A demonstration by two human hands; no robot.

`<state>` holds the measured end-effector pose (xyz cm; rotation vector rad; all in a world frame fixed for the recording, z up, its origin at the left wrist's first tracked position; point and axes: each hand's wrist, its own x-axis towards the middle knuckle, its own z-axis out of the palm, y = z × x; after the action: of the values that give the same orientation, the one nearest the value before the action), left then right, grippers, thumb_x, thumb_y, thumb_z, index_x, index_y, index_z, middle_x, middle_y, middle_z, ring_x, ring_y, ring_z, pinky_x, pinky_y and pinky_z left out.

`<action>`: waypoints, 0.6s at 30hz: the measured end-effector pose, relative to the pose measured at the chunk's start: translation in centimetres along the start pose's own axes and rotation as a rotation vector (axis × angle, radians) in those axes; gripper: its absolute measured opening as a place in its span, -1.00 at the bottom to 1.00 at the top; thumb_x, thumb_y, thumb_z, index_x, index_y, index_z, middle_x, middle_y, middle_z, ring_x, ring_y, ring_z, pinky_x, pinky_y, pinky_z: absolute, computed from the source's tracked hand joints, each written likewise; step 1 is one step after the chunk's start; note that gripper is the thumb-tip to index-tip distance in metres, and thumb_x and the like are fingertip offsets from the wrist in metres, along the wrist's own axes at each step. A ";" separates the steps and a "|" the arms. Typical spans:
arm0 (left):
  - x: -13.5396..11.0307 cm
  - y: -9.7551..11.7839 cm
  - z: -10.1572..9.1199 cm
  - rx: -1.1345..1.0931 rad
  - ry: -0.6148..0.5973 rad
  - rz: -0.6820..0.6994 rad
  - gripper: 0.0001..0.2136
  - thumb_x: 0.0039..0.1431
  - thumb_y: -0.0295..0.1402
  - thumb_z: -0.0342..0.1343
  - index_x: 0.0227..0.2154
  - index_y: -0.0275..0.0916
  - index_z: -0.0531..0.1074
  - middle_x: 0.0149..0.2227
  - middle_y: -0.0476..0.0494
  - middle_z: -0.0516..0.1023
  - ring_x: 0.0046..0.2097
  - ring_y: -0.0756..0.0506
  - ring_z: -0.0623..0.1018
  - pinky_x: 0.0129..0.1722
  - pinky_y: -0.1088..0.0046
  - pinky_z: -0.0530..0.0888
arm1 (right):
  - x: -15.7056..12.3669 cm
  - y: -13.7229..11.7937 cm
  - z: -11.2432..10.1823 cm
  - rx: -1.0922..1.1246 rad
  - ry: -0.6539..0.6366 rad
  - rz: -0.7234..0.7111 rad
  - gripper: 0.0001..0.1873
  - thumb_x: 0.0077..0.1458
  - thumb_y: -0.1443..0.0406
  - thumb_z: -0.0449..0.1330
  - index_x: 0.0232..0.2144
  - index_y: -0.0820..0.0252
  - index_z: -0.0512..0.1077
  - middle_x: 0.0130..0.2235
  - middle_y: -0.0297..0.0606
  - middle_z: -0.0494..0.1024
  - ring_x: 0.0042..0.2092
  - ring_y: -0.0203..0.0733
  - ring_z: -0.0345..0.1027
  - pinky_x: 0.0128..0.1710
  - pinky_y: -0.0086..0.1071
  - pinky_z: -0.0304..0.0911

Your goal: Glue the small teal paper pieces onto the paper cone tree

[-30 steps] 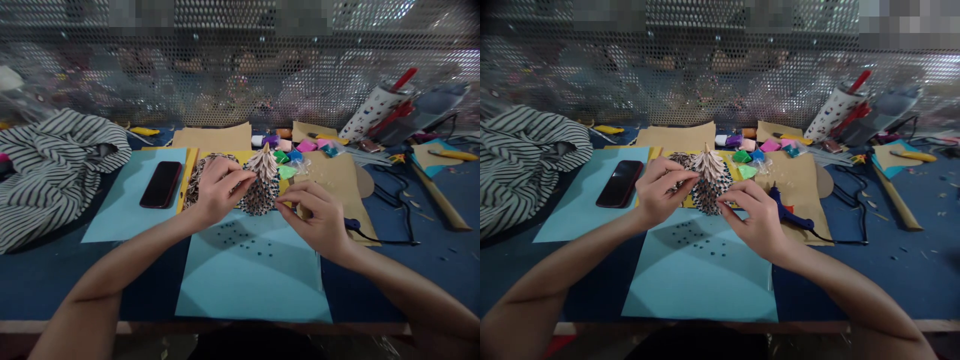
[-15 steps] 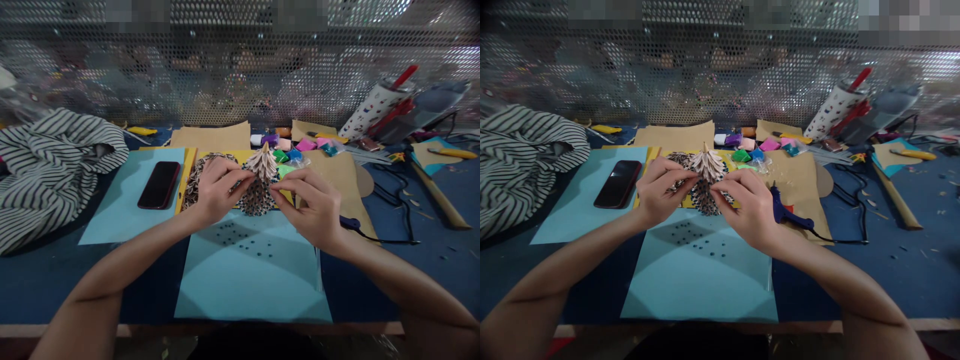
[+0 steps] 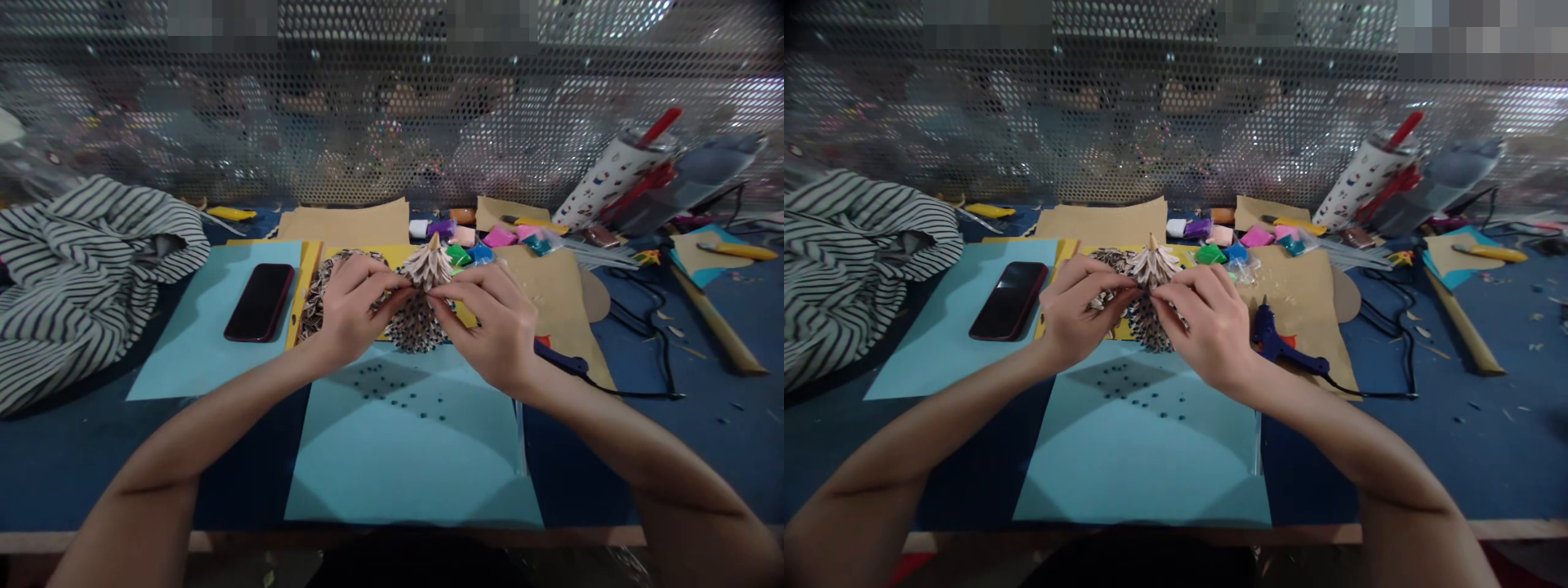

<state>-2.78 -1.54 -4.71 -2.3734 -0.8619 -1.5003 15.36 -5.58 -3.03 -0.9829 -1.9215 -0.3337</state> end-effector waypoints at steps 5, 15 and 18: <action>0.3 0.2 -0.4 -0.061 0.026 -0.054 -0.84 0.28 -0.43 0.01 -0.40 -0.27 0.44 -0.43 -0.09 0.48 -0.31 -0.02 0.47 -0.28 0.43 0.41 | 0.1 0.1 0.4 0.014 0.018 0.001 -0.91 0.13 0.39 0.18 -0.40 0.14 0.47 -0.41 -0.28 0.49 -0.34 -0.23 0.37 -0.34 -0.32 0.31; 0.6 0.5 -0.8 -0.107 -0.005 -0.104 -0.82 0.29 -0.46 -0.03 -0.40 -0.28 0.44 -0.43 -0.10 0.47 -0.32 -0.02 0.47 -0.27 0.42 0.42 | 0.2 0.0 0.5 0.027 0.043 0.006 -0.91 0.11 0.41 0.20 -0.42 0.16 0.45 -0.42 -0.26 0.48 -0.34 -0.22 0.37 -0.35 -0.31 0.33; 0.6 0.5 -0.8 -0.108 -0.009 -0.097 -0.82 0.28 -0.47 -0.02 -0.40 -0.29 0.44 -0.43 -0.11 0.47 -0.32 -0.03 0.47 -0.28 0.41 0.42 | 0.2 0.0 0.6 0.027 0.044 0.018 -0.91 0.12 0.40 0.20 -0.42 0.15 0.44 -0.42 -0.28 0.48 -0.34 -0.22 0.37 -0.35 -0.31 0.33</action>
<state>-2.87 -2.11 -3.78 -2.4488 -0.9333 -1.6126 14.93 -5.07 -3.20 -0.9678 -1.8718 -0.3159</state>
